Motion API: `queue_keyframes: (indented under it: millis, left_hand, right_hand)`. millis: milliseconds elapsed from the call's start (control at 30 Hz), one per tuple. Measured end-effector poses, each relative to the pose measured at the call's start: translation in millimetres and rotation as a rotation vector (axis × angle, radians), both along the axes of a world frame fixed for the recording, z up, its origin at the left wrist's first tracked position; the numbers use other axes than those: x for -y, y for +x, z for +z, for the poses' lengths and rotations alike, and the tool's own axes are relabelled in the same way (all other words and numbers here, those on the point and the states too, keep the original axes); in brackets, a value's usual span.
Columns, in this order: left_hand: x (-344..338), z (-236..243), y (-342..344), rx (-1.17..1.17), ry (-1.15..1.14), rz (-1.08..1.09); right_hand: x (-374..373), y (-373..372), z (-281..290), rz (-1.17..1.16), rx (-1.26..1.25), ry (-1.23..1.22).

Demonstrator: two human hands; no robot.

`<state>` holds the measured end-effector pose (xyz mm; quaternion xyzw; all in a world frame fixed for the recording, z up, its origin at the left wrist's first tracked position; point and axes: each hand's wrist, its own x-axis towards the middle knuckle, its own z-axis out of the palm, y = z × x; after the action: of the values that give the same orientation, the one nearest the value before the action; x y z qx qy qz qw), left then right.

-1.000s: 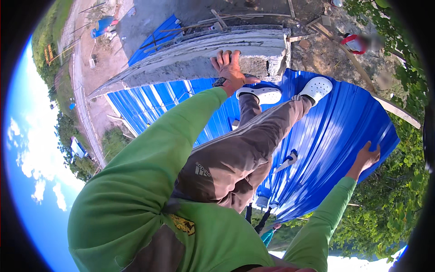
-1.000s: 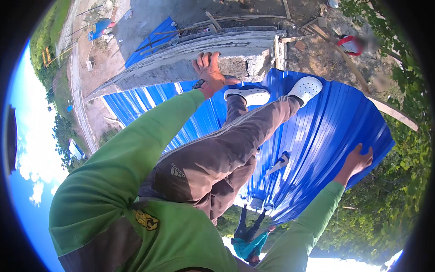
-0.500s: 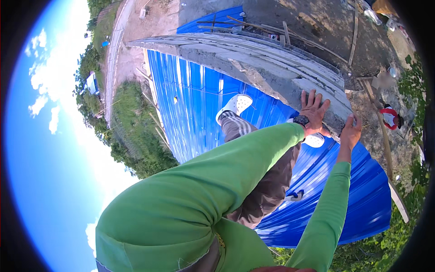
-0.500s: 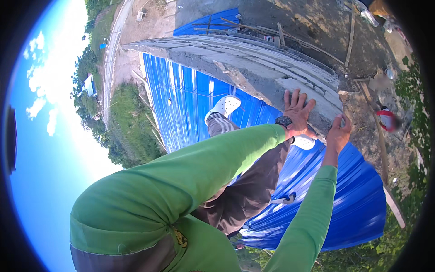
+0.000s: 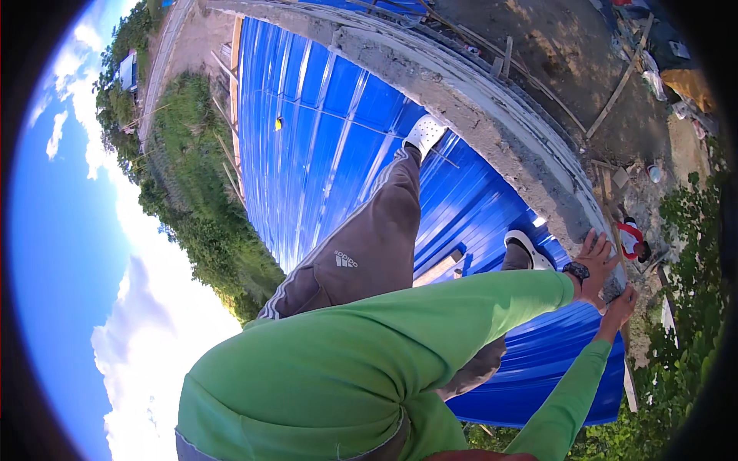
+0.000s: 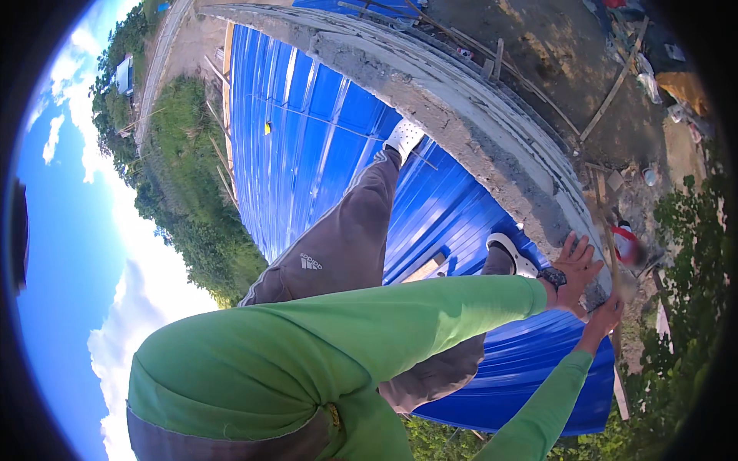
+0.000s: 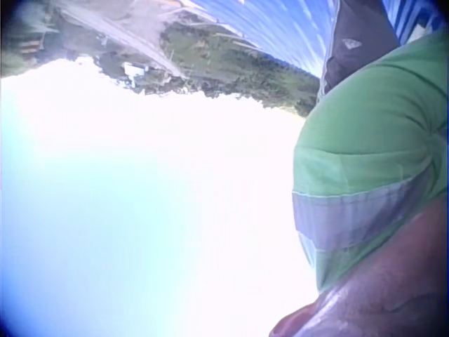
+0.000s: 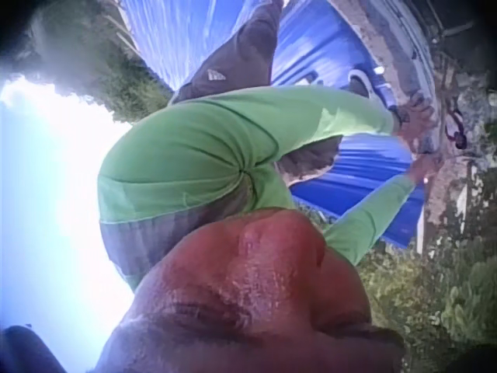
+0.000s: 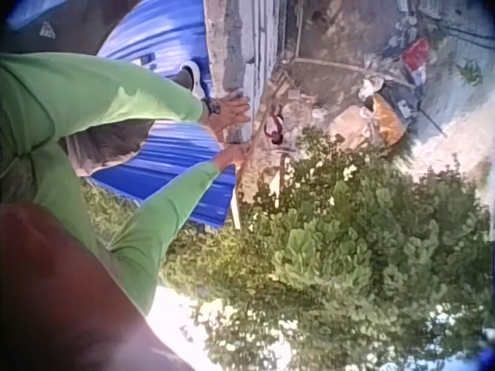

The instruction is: Measuring, marking, and aligning blue corrugated metal roofing sheets on a structure.

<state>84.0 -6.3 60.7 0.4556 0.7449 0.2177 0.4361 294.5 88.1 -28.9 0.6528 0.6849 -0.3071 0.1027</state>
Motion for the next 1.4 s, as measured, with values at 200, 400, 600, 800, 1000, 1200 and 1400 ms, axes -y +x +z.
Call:
queue_keyframes:
  millis: [200, 400, 600, 800, 1000, 1200, 1400]
  left_hand:
    - [28, 9, -149, -0.161, 0.503, 0.263]
    - [157, -43, -418, -0.905, 0.114, 0.147]
    - [194, -47, -454, -0.874, 0.074, 0.027]
    - [182, -51, -438, -0.824, 0.192, 0.083]
    - [177, -43, -429, -0.694, 0.076, 0.121]
    - [176, -45, -427, -0.65, 0.127, 0.177]
    - [186, -38, -436, -0.653, 0.065, 0.171]
  right_hand:
    - [-20, 17, 9, -0.539, -0.353, -0.297]
    - [-26, 7, 16, -0.774, -0.435, -0.288]
    - [8, -180, 67, 0.281, 0.394, 0.462]
    - [102, -322, 57, 0.41, 0.346, 0.172]
    - [97, -320, 59, 0.4, 0.423, 0.083]
    - [87, -319, 63, 0.439, 0.458, 0.03]
    - [94, -329, 62, 0.469, 0.409, -0.015]
